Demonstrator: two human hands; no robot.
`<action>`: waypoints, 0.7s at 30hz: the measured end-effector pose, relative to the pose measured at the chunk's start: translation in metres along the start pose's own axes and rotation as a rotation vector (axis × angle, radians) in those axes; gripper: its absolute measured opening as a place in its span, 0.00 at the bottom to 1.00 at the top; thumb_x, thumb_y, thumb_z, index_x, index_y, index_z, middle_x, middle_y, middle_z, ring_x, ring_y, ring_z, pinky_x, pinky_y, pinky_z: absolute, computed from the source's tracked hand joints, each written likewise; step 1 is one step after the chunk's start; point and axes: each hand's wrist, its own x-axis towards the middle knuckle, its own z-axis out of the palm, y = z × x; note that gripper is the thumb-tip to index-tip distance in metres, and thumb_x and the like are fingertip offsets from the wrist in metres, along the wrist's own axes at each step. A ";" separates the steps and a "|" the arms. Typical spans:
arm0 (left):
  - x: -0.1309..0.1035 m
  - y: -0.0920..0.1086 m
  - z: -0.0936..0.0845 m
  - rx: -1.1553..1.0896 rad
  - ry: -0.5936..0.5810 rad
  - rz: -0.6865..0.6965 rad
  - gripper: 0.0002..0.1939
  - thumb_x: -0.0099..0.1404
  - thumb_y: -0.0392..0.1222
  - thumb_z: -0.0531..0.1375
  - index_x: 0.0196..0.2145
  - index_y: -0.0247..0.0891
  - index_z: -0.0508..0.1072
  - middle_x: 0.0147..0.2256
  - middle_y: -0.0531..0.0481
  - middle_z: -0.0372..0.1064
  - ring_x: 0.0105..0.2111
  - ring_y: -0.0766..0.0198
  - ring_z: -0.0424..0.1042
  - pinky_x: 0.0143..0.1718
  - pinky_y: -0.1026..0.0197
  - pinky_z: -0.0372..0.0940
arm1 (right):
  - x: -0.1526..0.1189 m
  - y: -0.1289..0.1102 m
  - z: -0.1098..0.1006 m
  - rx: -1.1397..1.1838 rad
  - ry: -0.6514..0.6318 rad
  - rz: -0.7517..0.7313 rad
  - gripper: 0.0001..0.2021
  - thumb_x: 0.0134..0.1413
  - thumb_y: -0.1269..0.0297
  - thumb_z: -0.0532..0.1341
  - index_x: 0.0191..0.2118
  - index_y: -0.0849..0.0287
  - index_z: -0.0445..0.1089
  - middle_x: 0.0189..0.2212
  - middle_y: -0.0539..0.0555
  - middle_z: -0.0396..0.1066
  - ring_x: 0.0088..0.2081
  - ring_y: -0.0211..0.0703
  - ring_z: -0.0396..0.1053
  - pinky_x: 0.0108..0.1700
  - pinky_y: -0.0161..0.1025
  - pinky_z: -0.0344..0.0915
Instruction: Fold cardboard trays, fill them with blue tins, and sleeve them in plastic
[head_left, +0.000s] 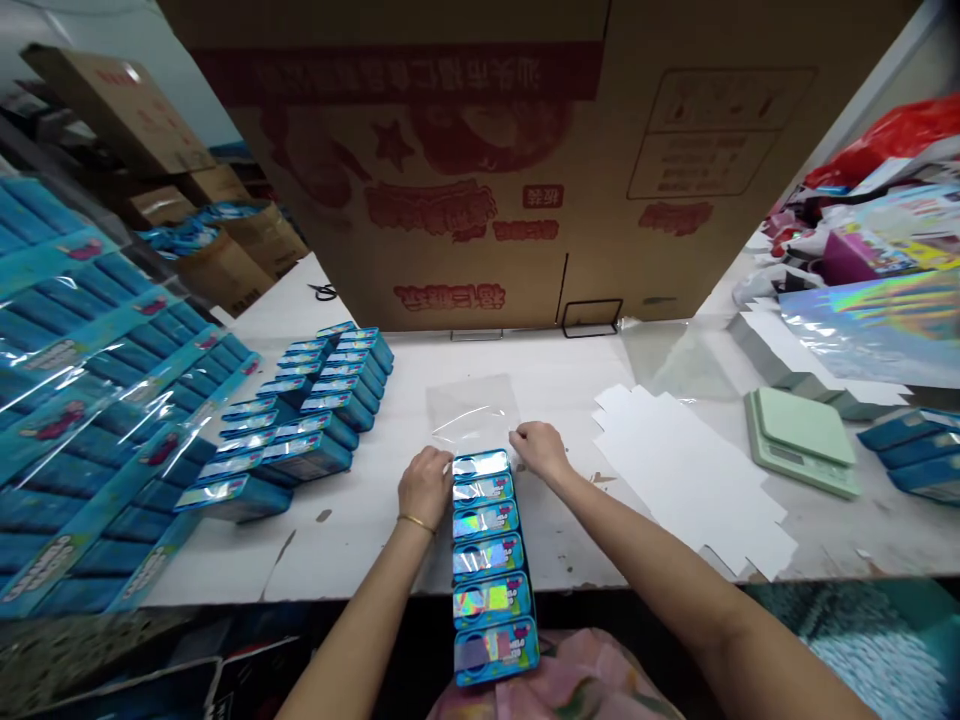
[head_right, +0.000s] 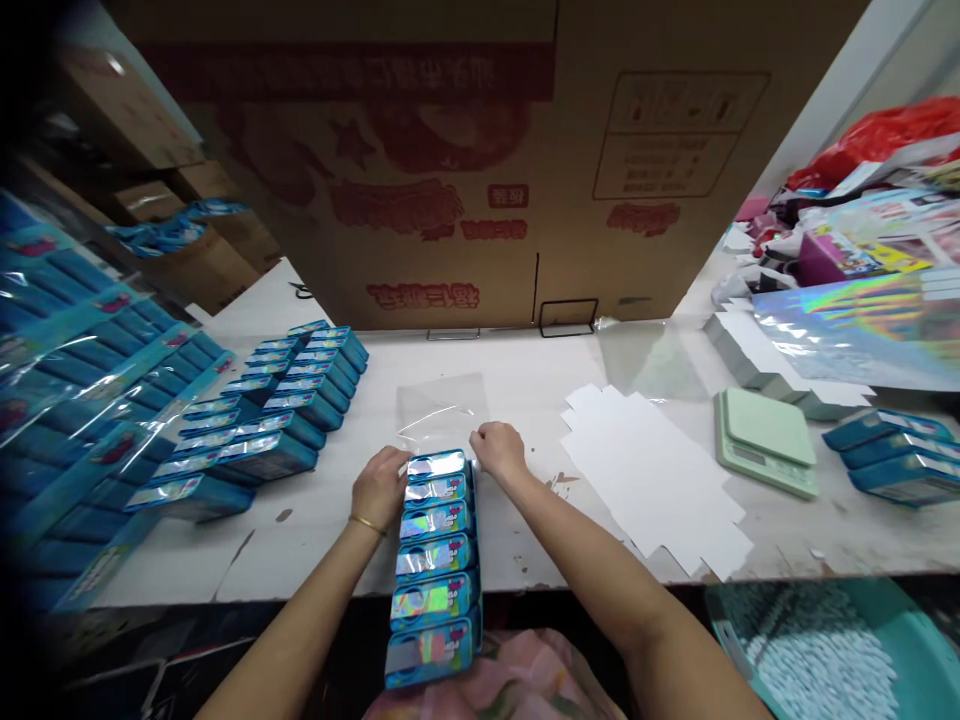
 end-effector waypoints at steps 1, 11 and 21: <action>0.004 0.001 -0.003 -0.028 0.010 -0.032 0.11 0.58 0.41 0.50 0.29 0.39 0.71 0.32 0.48 0.67 0.33 0.63 0.66 0.35 0.63 0.59 | 0.003 -0.001 -0.003 0.019 -0.021 0.032 0.13 0.51 0.67 0.50 0.25 0.59 0.71 0.26 0.54 0.71 0.28 0.40 0.65 0.26 0.34 0.50; -0.014 0.011 -0.019 -0.064 0.219 0.009 0.14 0.62 0.45 0.47 0.27 0.37 0.67 0.29 0.49 0.65 0.27 0.68 0.65 0.31 0.66 0.58 | -0.033 -0.002 -0.016 -0.089 0.218 -0.401 0.11 0.54 0.69 0.49 0.29 0.58 0.67 0.31 0.52 0.68 0.29 0.36 0.63 0.27 0.32 0.51; -0.060 0.005 0.007 -0.113 0.203 -0.002 0.13 0.63 0.43 0.45 0.27 0.39 0.64 0.28 0.49 0.67 0.29 0.67 0.67 0.30 0.67 0.59 | -0.067 0.025 0.035 0.017 0.399 -0.584 0.10 0.55 0.70 0.46 0.34 0.59 0.64 0.30 0.56 0.67 0.31 0.40 0.63 0.33 0.37 0.58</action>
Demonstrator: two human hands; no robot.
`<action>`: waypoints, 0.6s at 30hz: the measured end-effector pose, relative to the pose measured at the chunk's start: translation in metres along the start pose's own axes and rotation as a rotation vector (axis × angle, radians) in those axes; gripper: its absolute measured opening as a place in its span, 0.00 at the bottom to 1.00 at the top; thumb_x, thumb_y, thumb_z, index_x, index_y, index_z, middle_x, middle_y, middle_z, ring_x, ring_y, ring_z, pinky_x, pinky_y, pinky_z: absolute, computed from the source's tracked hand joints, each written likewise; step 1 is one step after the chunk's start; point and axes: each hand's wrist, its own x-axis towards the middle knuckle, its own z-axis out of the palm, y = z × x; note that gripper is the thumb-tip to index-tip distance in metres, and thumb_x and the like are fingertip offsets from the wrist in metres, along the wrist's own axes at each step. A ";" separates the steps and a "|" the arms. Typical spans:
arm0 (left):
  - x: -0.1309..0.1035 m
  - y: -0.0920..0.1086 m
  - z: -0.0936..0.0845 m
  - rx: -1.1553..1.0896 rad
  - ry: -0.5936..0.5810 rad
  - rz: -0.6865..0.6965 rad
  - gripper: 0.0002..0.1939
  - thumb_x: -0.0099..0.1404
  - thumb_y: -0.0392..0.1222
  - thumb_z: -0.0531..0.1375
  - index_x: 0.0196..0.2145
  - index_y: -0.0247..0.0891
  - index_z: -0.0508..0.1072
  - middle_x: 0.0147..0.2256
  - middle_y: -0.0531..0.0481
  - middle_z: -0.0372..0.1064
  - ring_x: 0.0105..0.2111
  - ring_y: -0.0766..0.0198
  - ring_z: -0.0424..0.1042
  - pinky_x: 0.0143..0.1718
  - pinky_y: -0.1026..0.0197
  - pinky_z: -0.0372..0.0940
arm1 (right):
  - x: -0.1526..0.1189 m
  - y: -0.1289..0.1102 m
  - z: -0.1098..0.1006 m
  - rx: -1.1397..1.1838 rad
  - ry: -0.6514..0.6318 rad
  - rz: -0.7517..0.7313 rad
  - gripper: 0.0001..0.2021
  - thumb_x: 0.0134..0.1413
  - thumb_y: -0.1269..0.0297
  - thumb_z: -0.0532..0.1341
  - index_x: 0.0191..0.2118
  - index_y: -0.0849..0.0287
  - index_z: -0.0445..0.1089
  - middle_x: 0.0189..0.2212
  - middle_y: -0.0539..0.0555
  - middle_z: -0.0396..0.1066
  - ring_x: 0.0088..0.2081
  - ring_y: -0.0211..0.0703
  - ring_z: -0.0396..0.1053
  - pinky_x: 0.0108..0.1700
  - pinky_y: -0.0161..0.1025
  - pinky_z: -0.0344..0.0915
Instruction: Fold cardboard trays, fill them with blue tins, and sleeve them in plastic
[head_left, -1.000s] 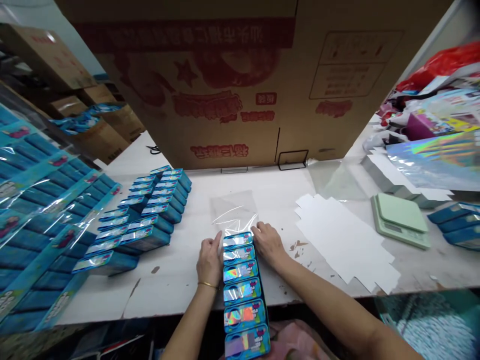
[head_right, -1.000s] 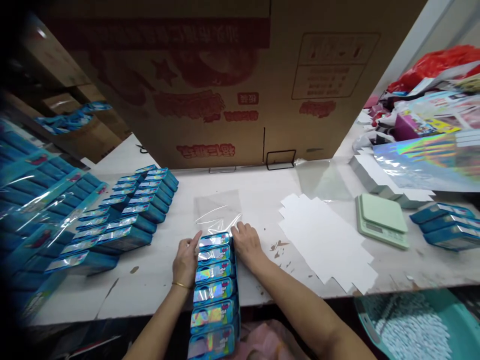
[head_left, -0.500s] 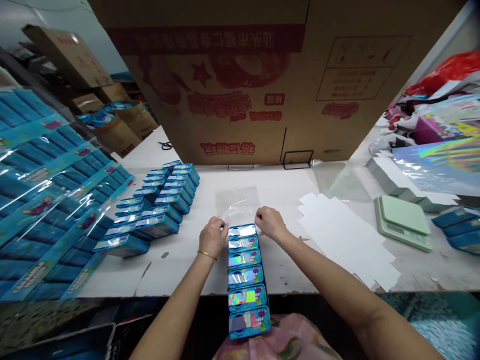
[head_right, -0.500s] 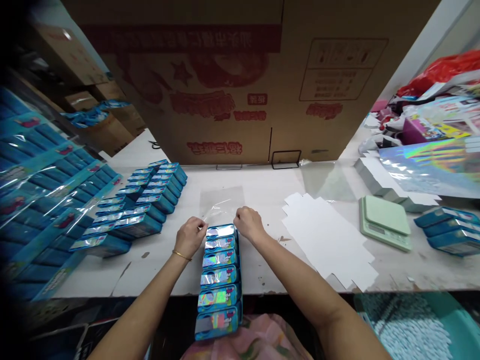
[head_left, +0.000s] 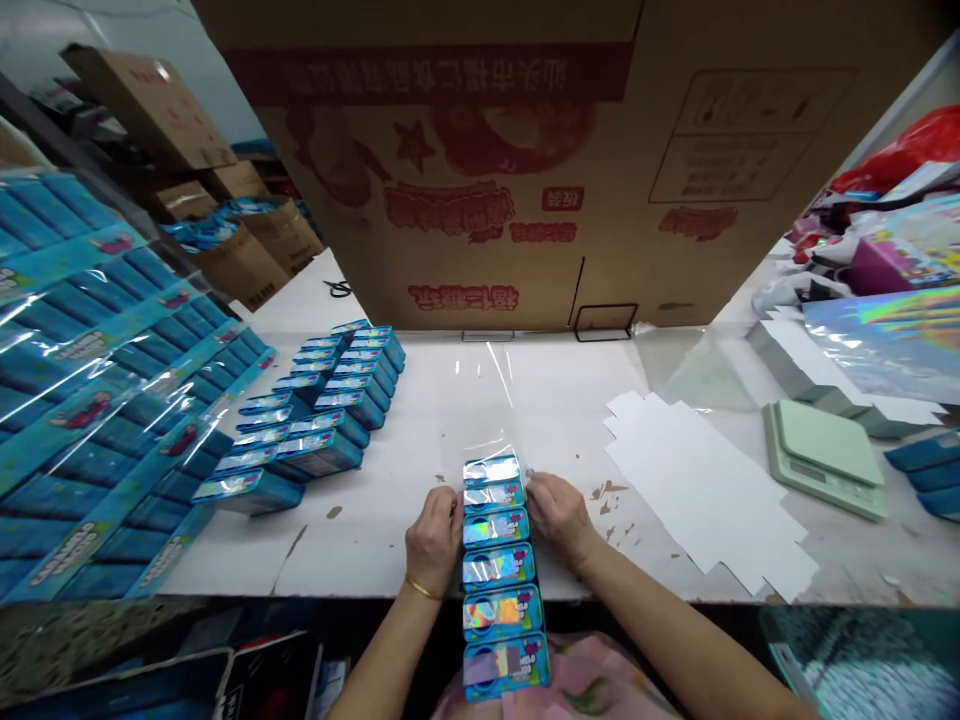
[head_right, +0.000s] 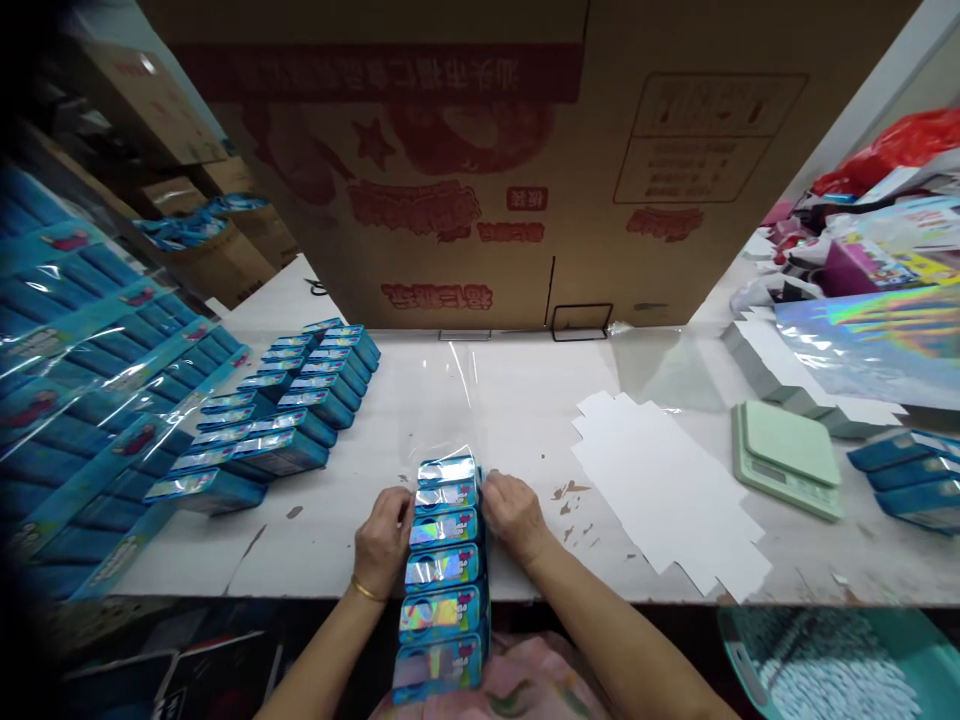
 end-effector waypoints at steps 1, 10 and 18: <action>0.000 -0.001 0.003 -0.022 -0.012 -0.062 0.12 0.63 0.44 0.45 0.28 0.39 0.63 0.28 0.49 0.67 0.28 0.67 0.67 0.29 0.67 0.59 | 0.000 -0.001 0.004 0.000 -0.015 0.090 0.10 0.55 0.70 0.46 0.35 0.60 0.63 0.30 0.56 0.67 0.32 0.41 0.63 0.33 0.37 0.58; 0.013 0.001 0.008 0.183 -0.438 -0.210 0.12 0.62 0.40 0.46 0.32 0.37 0.68 0.34 0.46 0.71 0.34 0.60 0.70 0.30 0.63 0.57 | 0.003 -0.003 0.017 -0.187 -0.187 0.425 0.07 0.52 0.71 0.49 0.28 0.60 0.62 0.24 0.54 0.66 0.28 0.41 0.61 0.30 0.36 0.50; -0.003 -0.002 -0.004 0.301 -0.666 -0.013 0.12 0.60 0.40 0.48 0.36 0.38 0.69 0.37 0.46 0.71 0.37 0.59 0.70 0.33 0.63 0.60 | -0.017 0.002 0.015 -0.167 -0.183 0.080 0.09 0.50 0.72 0.51 0.22 0.61 0.63 0.23 0.53 0.64 0.27 0.39 0.57 0.31 0.37 0.48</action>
